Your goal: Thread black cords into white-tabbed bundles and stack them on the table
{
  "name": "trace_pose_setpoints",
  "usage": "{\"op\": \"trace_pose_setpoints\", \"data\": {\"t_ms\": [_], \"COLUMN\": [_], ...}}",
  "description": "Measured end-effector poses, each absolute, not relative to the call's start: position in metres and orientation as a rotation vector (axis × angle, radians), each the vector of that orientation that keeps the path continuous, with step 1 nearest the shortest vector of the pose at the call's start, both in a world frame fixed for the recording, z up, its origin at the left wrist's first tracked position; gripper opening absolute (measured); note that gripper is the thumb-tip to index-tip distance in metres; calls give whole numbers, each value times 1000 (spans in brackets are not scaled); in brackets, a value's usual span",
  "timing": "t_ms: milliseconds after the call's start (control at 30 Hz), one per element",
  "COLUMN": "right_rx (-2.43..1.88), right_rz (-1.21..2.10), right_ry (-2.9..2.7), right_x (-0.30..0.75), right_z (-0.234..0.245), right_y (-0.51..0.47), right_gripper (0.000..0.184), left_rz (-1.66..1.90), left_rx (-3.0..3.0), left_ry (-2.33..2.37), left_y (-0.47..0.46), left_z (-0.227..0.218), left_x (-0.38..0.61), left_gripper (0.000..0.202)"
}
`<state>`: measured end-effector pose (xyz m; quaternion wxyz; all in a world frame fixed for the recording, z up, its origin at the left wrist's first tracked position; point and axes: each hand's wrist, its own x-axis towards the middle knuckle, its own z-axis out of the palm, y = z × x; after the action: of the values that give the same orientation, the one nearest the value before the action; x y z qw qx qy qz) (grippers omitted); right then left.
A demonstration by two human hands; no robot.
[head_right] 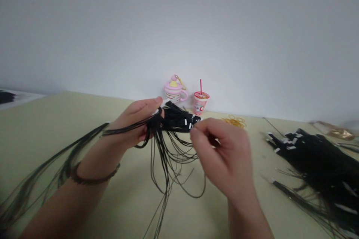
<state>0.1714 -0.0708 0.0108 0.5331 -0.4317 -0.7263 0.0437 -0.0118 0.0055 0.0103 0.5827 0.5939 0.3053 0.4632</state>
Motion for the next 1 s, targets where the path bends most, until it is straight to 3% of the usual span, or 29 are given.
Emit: {"op": "trace_pose_setpoints", "data": {"t_ms": [1000], "right_rx": [-1087], "right_rz": [218], "right_ry": [-1879], "right_x": [153], "right_z": [5], "right_y": [-53], "right_gripper": [20], "left_rz": [1087], "left_rx": [1706], "left_ry": [852], "left_y": [-6], "left_z": [11], "left_x": [-13], "left_gripper": [36]}}
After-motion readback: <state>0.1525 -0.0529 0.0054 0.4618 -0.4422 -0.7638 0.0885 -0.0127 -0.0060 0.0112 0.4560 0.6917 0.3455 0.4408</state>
